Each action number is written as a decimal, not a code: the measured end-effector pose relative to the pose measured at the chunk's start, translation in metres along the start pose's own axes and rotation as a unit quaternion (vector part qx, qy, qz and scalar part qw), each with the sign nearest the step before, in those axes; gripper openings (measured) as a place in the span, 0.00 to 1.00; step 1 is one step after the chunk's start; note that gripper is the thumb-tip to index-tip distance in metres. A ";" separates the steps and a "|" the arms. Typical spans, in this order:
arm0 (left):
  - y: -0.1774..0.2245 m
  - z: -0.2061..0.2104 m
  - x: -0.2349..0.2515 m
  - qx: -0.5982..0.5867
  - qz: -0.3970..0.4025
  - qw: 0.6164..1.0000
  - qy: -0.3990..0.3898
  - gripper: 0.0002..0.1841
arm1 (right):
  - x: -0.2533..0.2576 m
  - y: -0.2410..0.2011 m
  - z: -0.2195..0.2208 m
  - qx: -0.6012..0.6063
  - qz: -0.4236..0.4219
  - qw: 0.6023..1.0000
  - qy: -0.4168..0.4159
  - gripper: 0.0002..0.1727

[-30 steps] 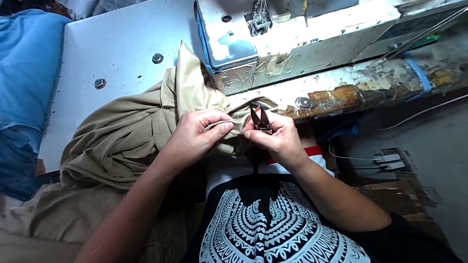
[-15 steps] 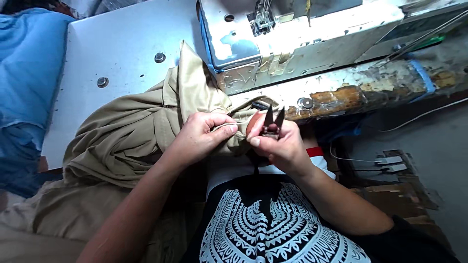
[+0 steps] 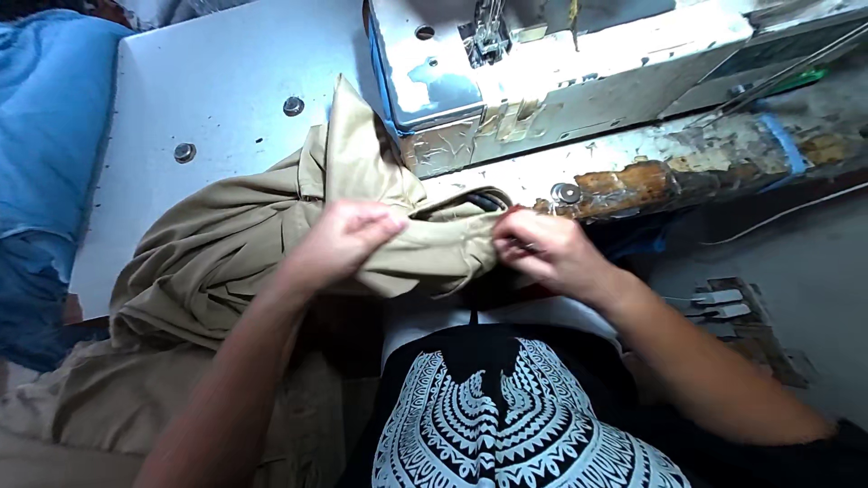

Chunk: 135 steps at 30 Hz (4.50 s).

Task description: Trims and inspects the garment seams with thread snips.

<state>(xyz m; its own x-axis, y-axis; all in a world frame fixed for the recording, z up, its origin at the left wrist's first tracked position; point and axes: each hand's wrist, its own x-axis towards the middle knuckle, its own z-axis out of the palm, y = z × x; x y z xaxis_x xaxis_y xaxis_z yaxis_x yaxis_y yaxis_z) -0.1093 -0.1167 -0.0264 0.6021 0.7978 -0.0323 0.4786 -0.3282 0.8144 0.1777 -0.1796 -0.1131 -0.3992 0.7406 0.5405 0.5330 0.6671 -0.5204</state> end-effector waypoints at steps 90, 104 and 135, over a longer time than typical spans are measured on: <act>-0.006 -0.059 -0.009 -0.038 -0.017 0.996 0.074 0.06 | 0.031 0.004 -0.023 0.351 0.307 0.880 0.087 0.06; -0.013 -0.053 -0.004 -0.039 -0.015 0.997 0.066 0.06 | 0.031 0.005 -0.019 0.288 0.290 0.909 0.088 0.04; 0.018 -0.016 -0.002 -0.159 -0.050 0.984 -0.057 0.11 | 0.055 -0.027 0.029 0.069 -0.075 0.988 0.114 0.11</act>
<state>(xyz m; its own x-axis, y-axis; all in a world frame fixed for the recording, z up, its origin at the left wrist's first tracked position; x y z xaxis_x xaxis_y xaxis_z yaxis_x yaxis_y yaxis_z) -0.1124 -0.1165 -0.0021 0.6396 0.7494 -0.1711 0.3254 -0.0623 0.9435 0.1201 -0.1544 -0.0882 -0.2794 0.6051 0.7455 0.3672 0.7848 -0.4993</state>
